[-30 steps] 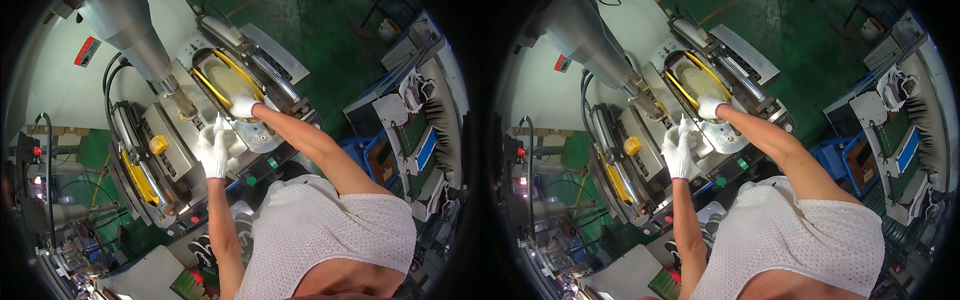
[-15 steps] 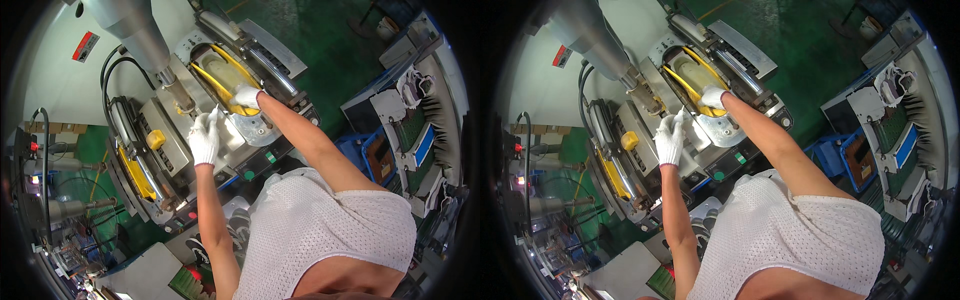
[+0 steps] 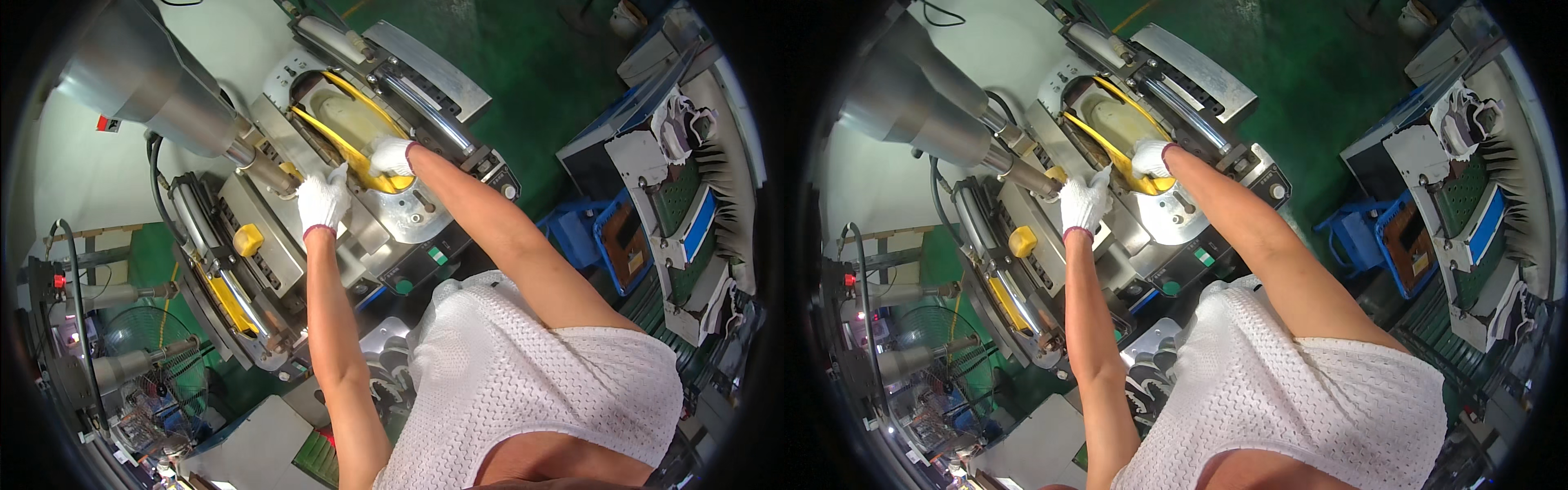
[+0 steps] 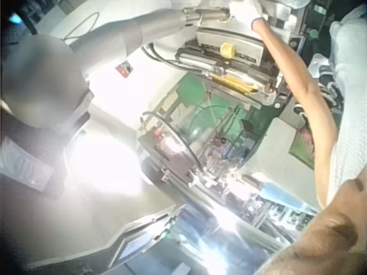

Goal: The person repeatedly picks up black and white sneakers from a conveyor belt, places them into a machine, and then removes them to place them on a nearby rack. The person handles the shoes one at a time in a continuous loop.

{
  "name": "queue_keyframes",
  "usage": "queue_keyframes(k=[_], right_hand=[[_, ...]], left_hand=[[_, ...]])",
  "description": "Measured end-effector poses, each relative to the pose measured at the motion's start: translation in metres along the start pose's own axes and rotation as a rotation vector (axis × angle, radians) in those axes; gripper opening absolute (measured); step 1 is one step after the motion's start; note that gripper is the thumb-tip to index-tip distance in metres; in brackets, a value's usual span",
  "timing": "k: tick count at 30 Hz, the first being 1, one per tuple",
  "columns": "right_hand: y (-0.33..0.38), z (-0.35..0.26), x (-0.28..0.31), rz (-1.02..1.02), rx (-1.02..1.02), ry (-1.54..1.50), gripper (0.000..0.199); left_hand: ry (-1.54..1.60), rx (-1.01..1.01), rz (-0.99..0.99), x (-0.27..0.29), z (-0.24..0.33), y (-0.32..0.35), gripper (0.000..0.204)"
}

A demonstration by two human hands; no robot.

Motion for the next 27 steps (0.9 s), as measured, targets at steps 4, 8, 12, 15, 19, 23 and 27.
queue_keyframes(k=[4,8,12,15,19,23,27], right_hand=[[0.02,-0.023,0.007,-0.019,-0.038,0.081,0.042],[0.021,-0.031,0.009,-0.02,0.028,0.198,0.042],[0.017,-0.025,0.002,-0.069,-0.016,0.137,0.045],[0.011,-0.026,0.002,-0.032,0.008,0.223,0.044],[0.012,-0.023,0.001,-0.024,-0.006,0.117,0.041],[0.009,-0.017,-0.002,-0.019,-0.004,0.047,0.041],[0.005,-0.02,-0.005,-0.014,0.061,0.149,0.043]], left_hand=[[-0.087,-0.195,0.039,-0.001,0.018,-0.012,0.04],[-0.384,-0.289,0.046,-0.005,0.044,-0.025,0.03],[-0.413,-0.257,-0.028,-0.011,0.049,-0.034,0.029],[-0.44,-0.292,-0.042,-0.014,0.053,-0.037,0.029],[-0.484,-0.272,-0.084,-0.015,0.056,-0.034,0.03],[-0.498,-0.3,-0.072,-0.017,0.058,-0.032,0.029],[-0.485,-0.311,-0.063,-0.017,0.056,-0.033,0.028]])
Point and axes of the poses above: each hand's wrist, its own y-axis away from the middle knuckle, its own x-axis out of the back of the hand, z = x × y, the point moved 10 cm from there along -y, towards the middle knuckle, and after that the axes turned 3 degrees about x, right-handed, at the moved point
